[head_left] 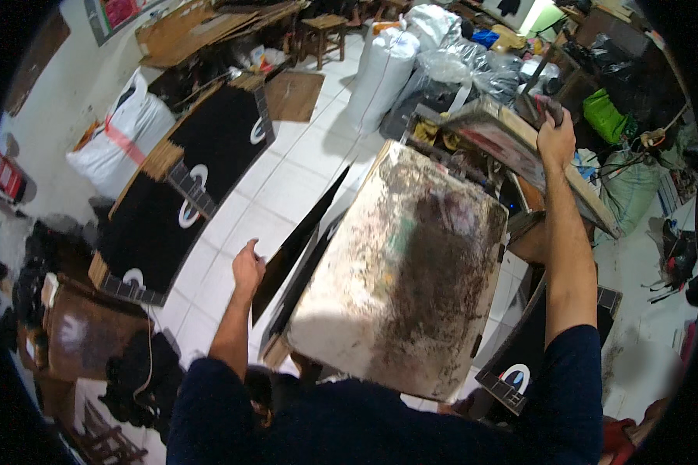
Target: The person uses a squeegee to apply red ink through a screen printing frame onto a black t-shirt. They repeatedly lift the frame to check the print and reposition the frame for additional passes.
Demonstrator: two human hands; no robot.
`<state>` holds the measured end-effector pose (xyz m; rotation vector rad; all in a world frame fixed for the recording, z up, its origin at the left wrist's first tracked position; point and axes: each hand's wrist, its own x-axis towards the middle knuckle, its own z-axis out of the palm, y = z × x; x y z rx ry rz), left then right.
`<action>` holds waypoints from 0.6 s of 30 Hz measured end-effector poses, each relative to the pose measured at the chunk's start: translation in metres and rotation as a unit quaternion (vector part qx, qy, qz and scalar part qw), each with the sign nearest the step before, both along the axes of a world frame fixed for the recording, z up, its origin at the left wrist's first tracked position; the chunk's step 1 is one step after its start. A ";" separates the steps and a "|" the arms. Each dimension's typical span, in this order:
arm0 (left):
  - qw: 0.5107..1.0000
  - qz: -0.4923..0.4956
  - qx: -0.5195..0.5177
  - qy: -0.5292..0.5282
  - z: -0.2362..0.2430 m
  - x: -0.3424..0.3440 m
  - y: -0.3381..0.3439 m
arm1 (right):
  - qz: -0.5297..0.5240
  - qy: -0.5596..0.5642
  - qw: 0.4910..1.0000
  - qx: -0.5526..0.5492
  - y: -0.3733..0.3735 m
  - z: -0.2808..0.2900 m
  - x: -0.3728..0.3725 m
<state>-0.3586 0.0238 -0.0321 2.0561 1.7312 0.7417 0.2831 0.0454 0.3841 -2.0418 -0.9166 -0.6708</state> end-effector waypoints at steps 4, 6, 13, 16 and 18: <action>0.877 0.016 -0.417 -0.236 -0.056 0.031 -0.080 | 0.029 -0.028 0.999 0.026 0.003 0.004 0.007; 0.755 0.110 -0.495 -0.416 -0.089 0.044 -0.125 | 0.013 -0.022 1.000 -0.002 0.010 0.009 0.016; 0.827 0.208 -0.410 -0.322 -0.176 0.009 -0.136 | -0.028 -0.076 0.995 -0.054 0.048 0.028 0.089; 0.877 0.334 -0.330 -0.097 -0.213 -0.012 -0.128 | -0.075 -0.087 0.990 -0.084 0.063 0.038 0.143; 0.831 0.461 -0.309 0.046 -0.241 -0.025 -0.128 | -0.132 -0.125 0.982 -0.054 0.073 0.042 0.177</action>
